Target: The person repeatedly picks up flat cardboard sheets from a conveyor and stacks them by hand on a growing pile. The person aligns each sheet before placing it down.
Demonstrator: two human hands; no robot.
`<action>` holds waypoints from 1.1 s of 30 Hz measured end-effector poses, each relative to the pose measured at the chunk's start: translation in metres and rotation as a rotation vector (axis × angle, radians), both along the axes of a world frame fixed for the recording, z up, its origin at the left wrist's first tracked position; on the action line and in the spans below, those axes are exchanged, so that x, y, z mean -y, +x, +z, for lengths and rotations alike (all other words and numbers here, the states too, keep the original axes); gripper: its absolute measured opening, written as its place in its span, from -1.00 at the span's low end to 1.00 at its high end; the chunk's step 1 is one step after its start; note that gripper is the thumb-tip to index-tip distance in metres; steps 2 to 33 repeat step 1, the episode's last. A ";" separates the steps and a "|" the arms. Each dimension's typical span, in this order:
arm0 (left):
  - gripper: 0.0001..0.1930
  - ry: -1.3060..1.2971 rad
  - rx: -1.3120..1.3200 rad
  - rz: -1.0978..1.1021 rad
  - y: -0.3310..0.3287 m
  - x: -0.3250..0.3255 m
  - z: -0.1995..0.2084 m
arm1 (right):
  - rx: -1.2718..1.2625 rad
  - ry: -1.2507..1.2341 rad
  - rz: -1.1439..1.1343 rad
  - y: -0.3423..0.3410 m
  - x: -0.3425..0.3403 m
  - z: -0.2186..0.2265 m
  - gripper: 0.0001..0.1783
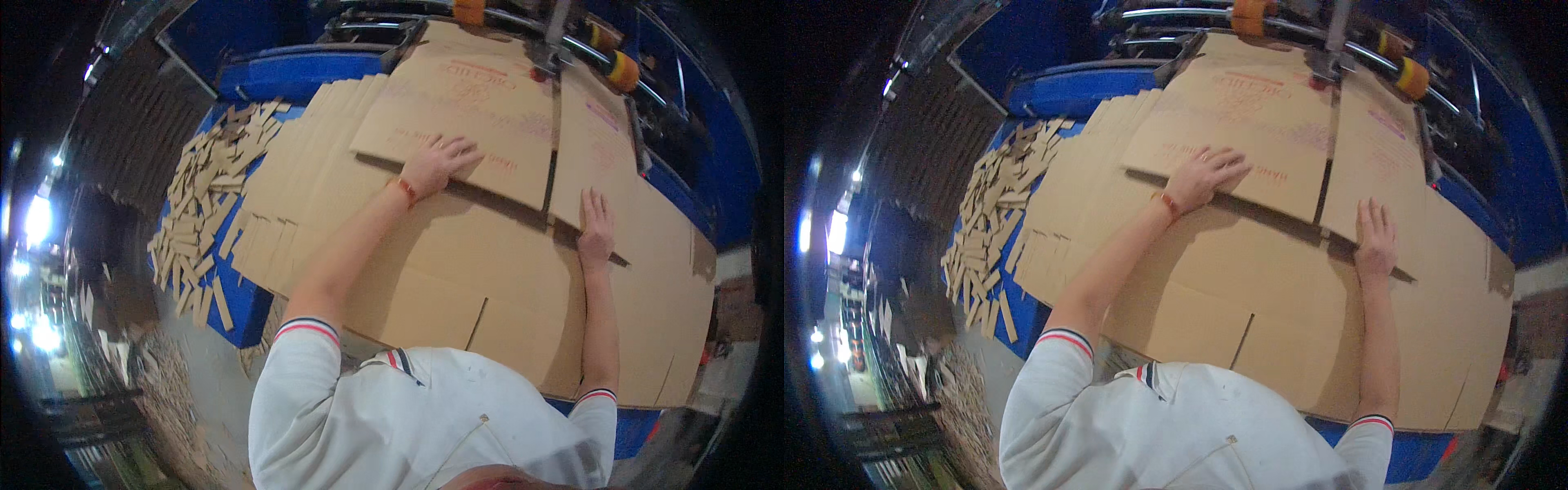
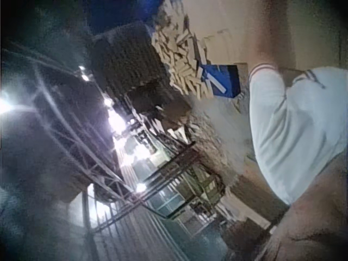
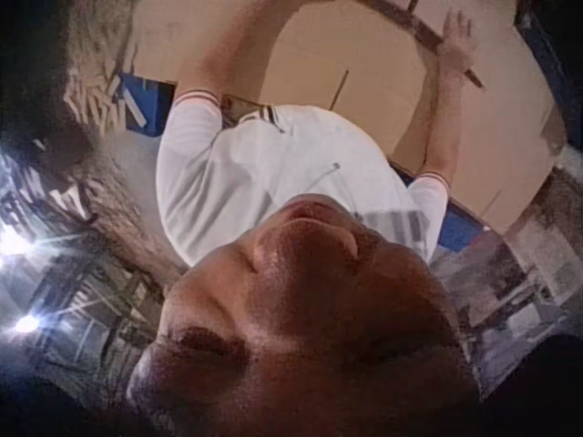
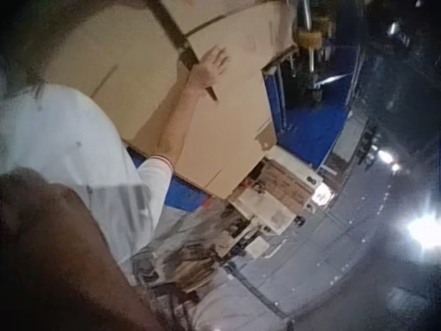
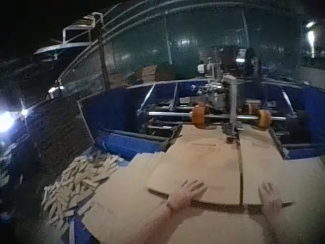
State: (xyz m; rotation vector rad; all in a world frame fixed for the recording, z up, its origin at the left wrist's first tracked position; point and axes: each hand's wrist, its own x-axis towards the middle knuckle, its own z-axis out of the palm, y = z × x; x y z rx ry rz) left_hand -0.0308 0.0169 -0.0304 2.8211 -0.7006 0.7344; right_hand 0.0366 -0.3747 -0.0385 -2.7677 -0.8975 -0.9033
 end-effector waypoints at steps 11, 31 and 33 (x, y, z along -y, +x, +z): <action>-0.29 0.046 -0.039 0.074 0.018 -0.002 0.001 | -0.008 -0.013 0.028 0.005 -0.005 -0.002 -0.41; -0.29 0.046 -0.039 0.074 0.018 -0.002 0.001 | -0.008 -0.013 0.028 0.005 -0.005 -0.002 -0.41; -0.29 0.046 -0.039 0.074 0.018 -0.002 0.001 | -0.008 -0.013 0.028 0.005 -0.005 -0.002 -0.41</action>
